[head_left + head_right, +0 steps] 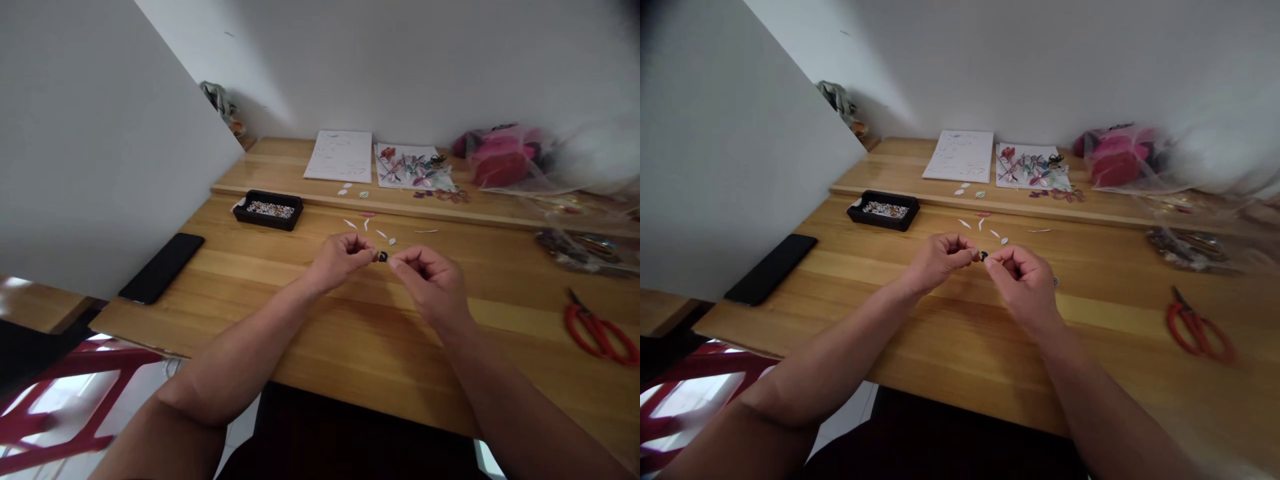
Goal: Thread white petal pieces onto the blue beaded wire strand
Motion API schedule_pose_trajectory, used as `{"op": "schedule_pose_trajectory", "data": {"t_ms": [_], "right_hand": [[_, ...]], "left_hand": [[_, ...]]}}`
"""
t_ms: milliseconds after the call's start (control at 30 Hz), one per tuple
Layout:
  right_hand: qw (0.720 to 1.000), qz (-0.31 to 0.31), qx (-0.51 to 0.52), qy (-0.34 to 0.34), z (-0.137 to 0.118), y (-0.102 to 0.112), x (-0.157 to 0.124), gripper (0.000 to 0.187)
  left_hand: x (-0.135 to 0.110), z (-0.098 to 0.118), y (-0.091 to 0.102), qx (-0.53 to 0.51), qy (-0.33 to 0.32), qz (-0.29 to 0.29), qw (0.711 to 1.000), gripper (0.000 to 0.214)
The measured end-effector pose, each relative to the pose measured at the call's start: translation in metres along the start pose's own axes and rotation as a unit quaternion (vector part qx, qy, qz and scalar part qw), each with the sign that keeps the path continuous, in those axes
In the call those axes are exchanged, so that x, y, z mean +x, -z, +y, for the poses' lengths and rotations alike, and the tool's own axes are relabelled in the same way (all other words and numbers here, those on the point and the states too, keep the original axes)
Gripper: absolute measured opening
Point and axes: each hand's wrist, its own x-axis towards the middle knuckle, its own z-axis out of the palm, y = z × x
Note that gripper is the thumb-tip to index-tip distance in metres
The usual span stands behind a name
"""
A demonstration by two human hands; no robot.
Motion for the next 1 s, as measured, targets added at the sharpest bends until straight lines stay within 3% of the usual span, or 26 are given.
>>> {"op": "schedule_pose_trajectory", "data": {"t_ms": [200, 300, 433, 567, 733, 867, 1000], "right_hand": [[0.995, 0.058, -0.062, 0.044, 0.008, 0.007, 0.008, 0.012], [0.994, 0.056, -0.072, 0.052, 0.008, 0.007, 0.010, 0.011], [0.999, 0.030, -0.021, 0.010, 0.012, 0.004, 0.011, 0.014], [0.992, -0.011, 0.093, -0.083, 0.021, -0.002, 0.013, 0.020], [0.957, -0.060, 0.214, -0.189, 0.020, -0.012, 0.007, 0.031], [0.950, -0.101, 0.226, -0.192, 0.017, -0.016, 0.000, 0.028], [0.974, -0.105, 0.151, -0.135, 0.016, -0.014, -0.003, 0.024]], "left_hand": [[-0.004, 0.001, -0.002, 0.004, 0.031, -0.079, 0.996, 0.017], [-0.006, 0.002, -0.002, -0.022, 0.044, -0.111, 0.993, 0.019], [-0.006, 0.002, -0.002, -0.058, 0.066, -0.138, 0.987, 0.023], [-0.005, 0.003, -0.002, -0.084, 0.069, -0.111, 0.988, 0.026], [-0.003, 0.003, -0.003, -0.116, 0.051, -0.034, 0.991, 0.027], [-0.001, 0.002, -0.004, -0.116, 0.033, 0.013, 0.993, 0.027], [0.001, 0.001, -0.003, -0.085, 0.001, 0.038, 0.996, 0.023]]}}
